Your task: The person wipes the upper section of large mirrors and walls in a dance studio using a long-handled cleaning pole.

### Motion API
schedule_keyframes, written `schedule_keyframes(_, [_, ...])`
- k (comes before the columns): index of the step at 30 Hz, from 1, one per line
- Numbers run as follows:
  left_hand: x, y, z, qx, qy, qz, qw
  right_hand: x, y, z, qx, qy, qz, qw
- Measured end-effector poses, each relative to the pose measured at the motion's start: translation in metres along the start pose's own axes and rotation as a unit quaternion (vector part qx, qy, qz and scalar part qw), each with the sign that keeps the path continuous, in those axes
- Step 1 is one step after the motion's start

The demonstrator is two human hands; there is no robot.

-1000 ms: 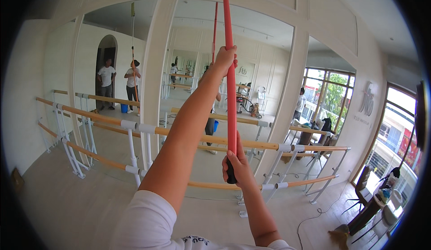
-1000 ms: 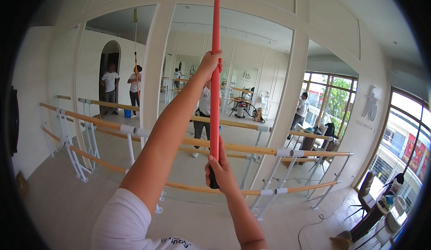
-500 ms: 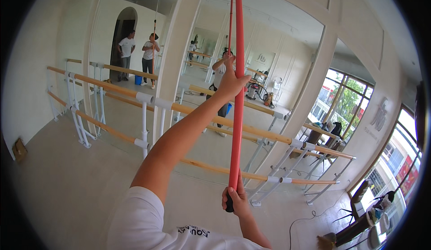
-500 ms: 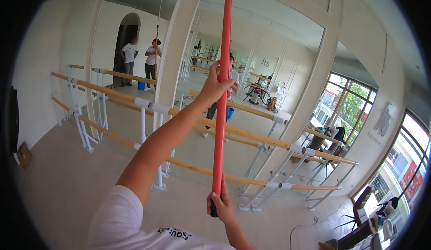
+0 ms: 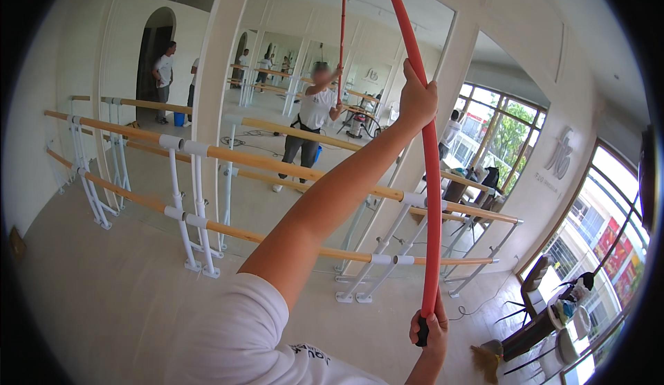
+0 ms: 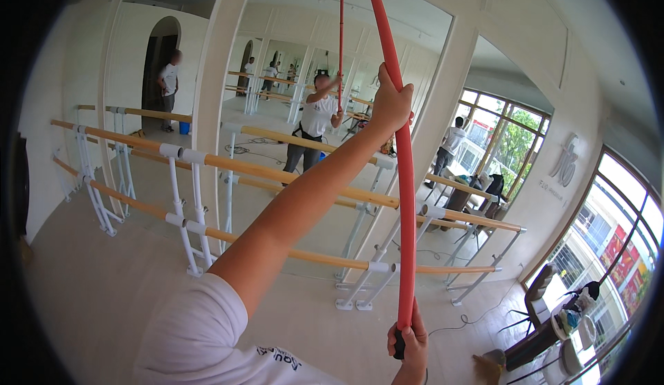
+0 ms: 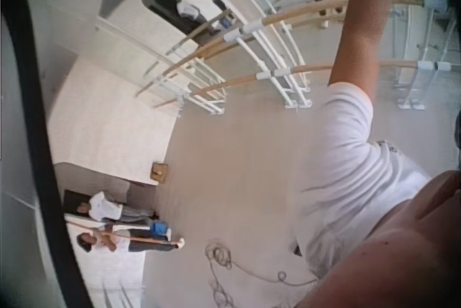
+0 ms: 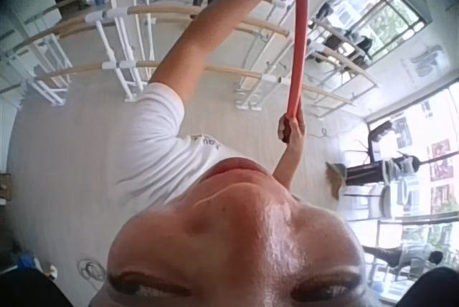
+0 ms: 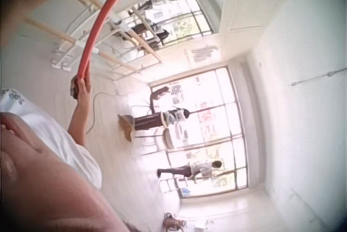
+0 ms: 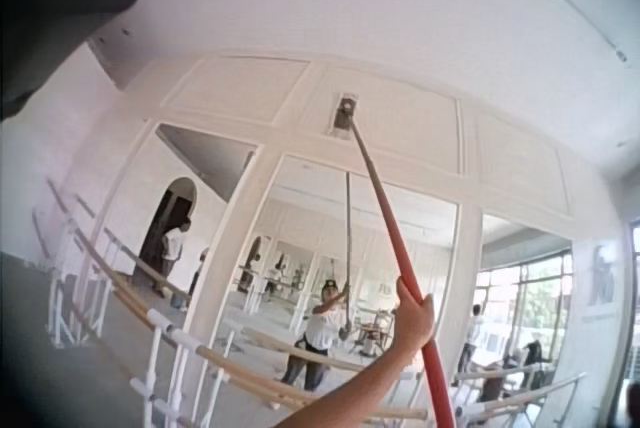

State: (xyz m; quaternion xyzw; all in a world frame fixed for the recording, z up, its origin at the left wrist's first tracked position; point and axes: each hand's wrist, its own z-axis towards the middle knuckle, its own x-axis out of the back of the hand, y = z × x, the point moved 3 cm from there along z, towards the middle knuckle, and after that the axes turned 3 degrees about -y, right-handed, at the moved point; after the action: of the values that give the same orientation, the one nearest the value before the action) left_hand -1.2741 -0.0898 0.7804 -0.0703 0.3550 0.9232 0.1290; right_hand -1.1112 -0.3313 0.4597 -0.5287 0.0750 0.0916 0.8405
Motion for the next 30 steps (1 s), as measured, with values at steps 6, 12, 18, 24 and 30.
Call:
schedule_keyframes(6, [-0.108,-0.036,-0.024,0.033,-0.081,-0.046,0.995,0.049,-0.007,-0.037,0.001,0.087,-0.054,0.995])
schedule_keyframes(12, [-0.145,-0.055,-0.03,0.053,-0.156,-0.065,0.984,0.053,0.022,-0.051,0.01,0.16,-0.028,0.987])
schedule_keyframes(18, [-0.083,-0.065,-0.012,0.046,-0.179,-0.022,0.982,-0.039,0.074,-0.032,-0.049,0.071,0.066,0.994])
schedule_keyframes(24, [0.037,-0.035,-0.015,0.048,-0.154,0.01,0.987,-0.126,0.102,-0.019,-0.07,-0.023,0.063,0.995])
schedule_keyframes(30, [0.147,-0.007,-0.001,0.001,-0.102,0.068,0.992,-0.194,0.114,-0.003,-0.106,-0.103,0.102,0.984])
